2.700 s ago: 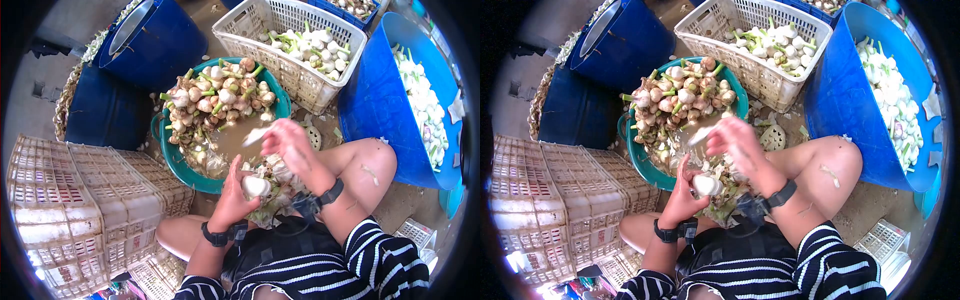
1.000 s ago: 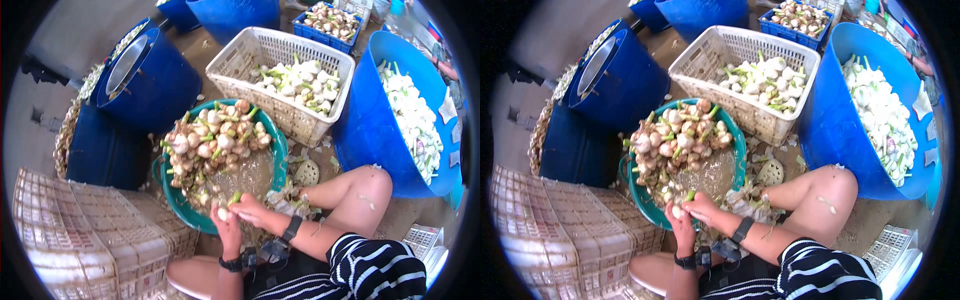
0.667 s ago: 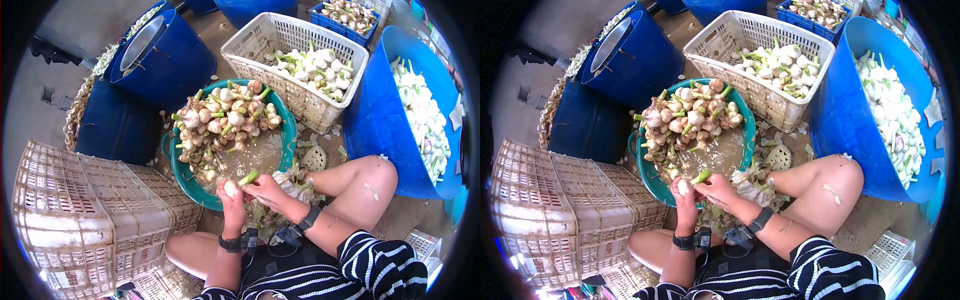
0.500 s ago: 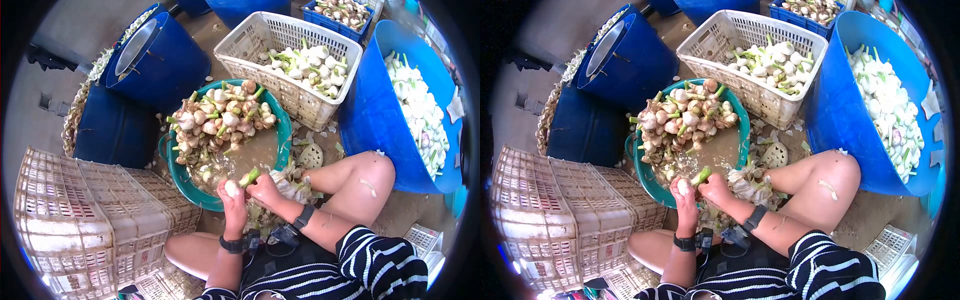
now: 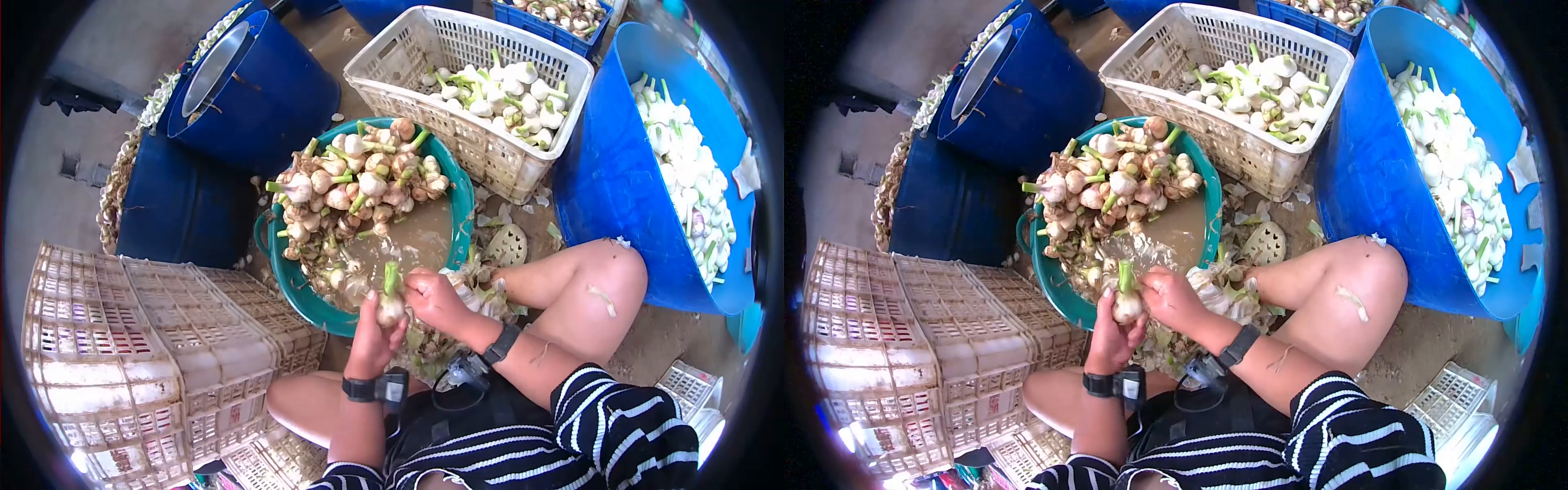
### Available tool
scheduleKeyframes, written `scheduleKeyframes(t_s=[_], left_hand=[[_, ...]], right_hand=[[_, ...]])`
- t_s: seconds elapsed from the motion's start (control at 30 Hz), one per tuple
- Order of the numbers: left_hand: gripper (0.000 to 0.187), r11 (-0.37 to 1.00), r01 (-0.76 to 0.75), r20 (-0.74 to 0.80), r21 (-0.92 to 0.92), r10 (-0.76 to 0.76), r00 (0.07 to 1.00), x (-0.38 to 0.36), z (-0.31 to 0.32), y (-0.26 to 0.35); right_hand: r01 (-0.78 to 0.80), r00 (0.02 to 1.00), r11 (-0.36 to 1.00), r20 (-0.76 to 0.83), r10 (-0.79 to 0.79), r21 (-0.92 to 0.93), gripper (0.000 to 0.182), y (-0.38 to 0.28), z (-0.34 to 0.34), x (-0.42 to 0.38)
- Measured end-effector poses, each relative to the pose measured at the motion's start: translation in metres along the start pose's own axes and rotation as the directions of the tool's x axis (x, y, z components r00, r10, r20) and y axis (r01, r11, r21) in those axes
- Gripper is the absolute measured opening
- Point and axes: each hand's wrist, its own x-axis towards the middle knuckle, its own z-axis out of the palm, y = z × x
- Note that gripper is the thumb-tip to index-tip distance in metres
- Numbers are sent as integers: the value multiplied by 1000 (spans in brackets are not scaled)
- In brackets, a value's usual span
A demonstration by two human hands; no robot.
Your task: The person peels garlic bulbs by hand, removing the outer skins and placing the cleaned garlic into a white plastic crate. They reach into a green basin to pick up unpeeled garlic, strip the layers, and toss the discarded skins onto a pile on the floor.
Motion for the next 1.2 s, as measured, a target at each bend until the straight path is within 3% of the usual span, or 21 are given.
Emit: scheduleKeyframes(t_s=[0.07, 0.1, 0.13, 0.2, 0.23, 0.27, 0.3, 0.33, 0.4, 0.43, 0.47, 0.53, 0.67, 0.73, 0.8, 0.87, 0.93, 1.0, 1.07, 1.13, 1.2], left_hand=[[59, 964, 218, 404, -153, -141, 904, -1, -17, 2], [59, 965, 217, 403, -150, -140, 904, 1, -21, 3], [61, 960, 243, 408, -140, -168, 897, 1, -19, 6], [64, 953, 271, 409, -135, -195, 891, 0, -22, 4], [65, 956, 251, 395, -153, -173, 902, 2, -27, 3], [66, 959, 229, 381, -167, -152, 912, 2, -27, 4], [62, 973, 154, 381, -170, -79, 921, -1, -25, 4], [62, 973, 154, 379, -170, -79, 922, -3, -21, 5], [55, 965, 103, 112, -241, -77, 991, -5, -15, 7], [55, 964, 101, 113, -245, -76, 991, -2, -20, 5], [54, 961, 115, 186, -251, -69, 980, 2, -28, -1], [52, 958, 132, 265, -255, -63, 962, 4, -31, -6], [50, 978, 83, 228, -192, -38, 973, -2, -21, -6], [44, 961, 7, 126, -276, 29, 992, -4, -16, -14], [38, 939, 38, 117, -342, 3, 993, -2, -21, -20], [41, 968, 46, 301, -248, 31, 953, -4, -19, -19], [48, 965, 82, 321, -247, 2, 947, -7, -19, -14], [51, 990, -109, 328, 89, 74, 942, -8, -20, -8], [52, 975, -214, 332, 58, 183, 925, -19, -1, -2], [52, 960, -269, 320, -75, 279, 905, -26, 8, 0], [47, 944, -323, 256, -68, 330, 909, -20, -5, -8]], right_hand=[[111, 993, 993, -40, -113, -47, 18, -2, -7, 4], [-263, 963, 894, 39, 268, 364, 19, -3, -12, 4], [-564, 795, 508, 262, 547, 651, 21, -5, -17, 4], [-529, 826, 489, 290, 484, 693, 26, 3, -24, 3], [-544, 835, 797, 257, 486, 263, 28, 3, -32, 8], [-417, 854, 876, 226, 469, -242, 33, -4, -38, 13], [1, 953, 724, 220, 208, -690, 40, -16, -44, 5], [1, 953, 725, 220, 208, -689, 40, -22, -47, 2], [171, 985, 692, 125, -117, -701, 33, -29, -49, -3], [128, 989, 875, 128, -76, -467, 27, -34, -42, -3], [126, 989, 874, 131, -73, -469, 27, -36, -36, 0], [76, 944, 987, 309, -116, 139, 25, -36, -27, 5], [23, 984, 988, 170, -49, 153, 18, -31, -21, 7], [-47, 992, 974, 126, 19, 223, 14, -36, -18, 0], [-90, 990, 994, 113, 82, 61, 12, -39, -16, -4], [-49, 999, 996, 25, 47, 76, 11, -36, -14, -4], [15, 999, 999, -29, -14, 31, 12, -33, -17, 1], [5, 998, 1000, -69, -4, 18, 11, -26, -22, 10], [-354, 897, 786, -55, 439, 508, 12, -22, -35, 19], [-241, 777, 538, -172, 606, 808, 18, -18, -60, 24], [-207, 536, 111, 17, 844, 972, 44, 20, -68, 14]])
